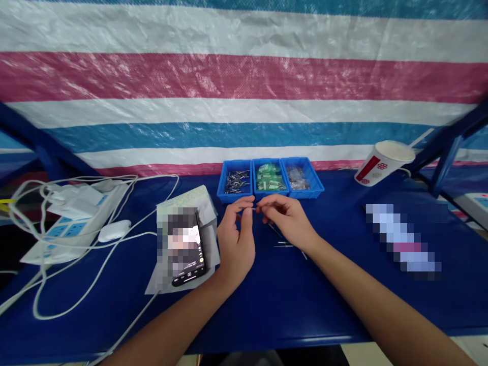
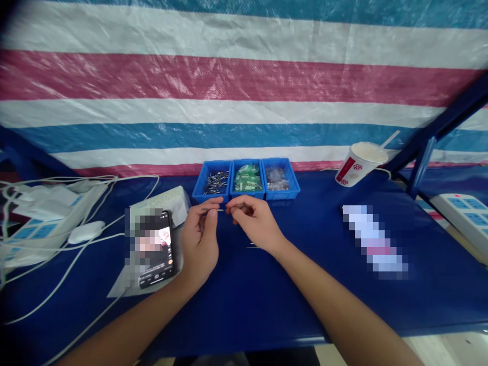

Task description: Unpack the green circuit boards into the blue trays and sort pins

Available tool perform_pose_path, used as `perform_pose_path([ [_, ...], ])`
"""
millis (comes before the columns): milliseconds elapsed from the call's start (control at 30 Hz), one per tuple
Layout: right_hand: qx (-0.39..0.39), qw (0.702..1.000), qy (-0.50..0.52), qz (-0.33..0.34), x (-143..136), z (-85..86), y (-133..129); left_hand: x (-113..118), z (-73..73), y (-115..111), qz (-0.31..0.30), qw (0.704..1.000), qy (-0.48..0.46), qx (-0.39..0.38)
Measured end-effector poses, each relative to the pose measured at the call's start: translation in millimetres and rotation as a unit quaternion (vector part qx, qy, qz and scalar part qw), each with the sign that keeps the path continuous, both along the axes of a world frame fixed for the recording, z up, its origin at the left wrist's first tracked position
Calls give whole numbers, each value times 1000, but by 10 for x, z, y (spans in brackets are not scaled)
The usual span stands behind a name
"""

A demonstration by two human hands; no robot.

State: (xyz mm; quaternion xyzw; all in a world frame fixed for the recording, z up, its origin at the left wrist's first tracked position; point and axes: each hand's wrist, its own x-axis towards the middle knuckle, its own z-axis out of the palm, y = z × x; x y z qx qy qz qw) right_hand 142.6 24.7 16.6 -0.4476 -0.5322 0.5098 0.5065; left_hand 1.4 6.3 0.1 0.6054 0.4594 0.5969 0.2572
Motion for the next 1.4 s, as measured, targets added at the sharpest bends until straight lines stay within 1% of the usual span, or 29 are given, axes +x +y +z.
perform_pose_path([
  [133, 34, 997, -51, -37, 23, 56, -46, -1, 36, -2, -8, 1000, 7, -11],
  [267, 91, 994, -60, -25, 42, 88, -80, -11, 58, 10, -2, 998, 58, 8],
  [400, 145, 986, -83, -7, 55, 64, -69, -19, 83, 14, -19, 993, 109, 30],
  [500, 171, 979, -108, -8, 74, 48, -48, -19, 83, 17, -19, 993, 115, 29],
  [600, 196, 971, -139, -7, 105, 48, -27, -17, 60, 20, -6, 994, 110, 17],
  [700, 201, 966, -161, 3, 138, 47, 0, -4, 38, 17, -1, 994, 108, 10],
  [767, 178, 972, -150, 17, 158, 41, 23, 10, 32, 9, 6, 996, 92, 2],
  [833, 130, 985, -105, 35, 175, 39, 42, 23, 34, -4, 12, 998, 61, -13],
  [900, 71, 995, -16, 62, 189, 58, 49, 29, 44, -21, 5, 999, 37, -24],
  [933, 43, 995, 40, 78, 195, 79, 46, 29, 50, -32, -9, 999, 39, -25],
  [967, 19, 991, 99, 93, 199, 106, 38, 27, 57, -45, -29, 998, 49, -21],
  [1033, -18, 972, 205, 112, 204, 173, 17, 25, 69, -75, -93, 992, 87, -1],
  [1133, -57, 945, 301, 114, 201, 250, -1, 34, 64, -122, -211, 964, 150, 62],
  [1200, -93, 938, 320, 97, 192, 247, 13, 47, 44, -147, -268, 937, 196, 112],
  [1267, -130, 945, 293, 62, 182, 193, 45, 60, 19, -162, -302, 910, 245, 144],
  [1333, -155, 960, 234, 21, 171, 108, 81, 68, -1, -166, -316, 893, 282, 153],
  [1400, -173, 968, 182, -3, 155, 29, 109, 71, -7, -165, -318, 886, 300, 150],
])
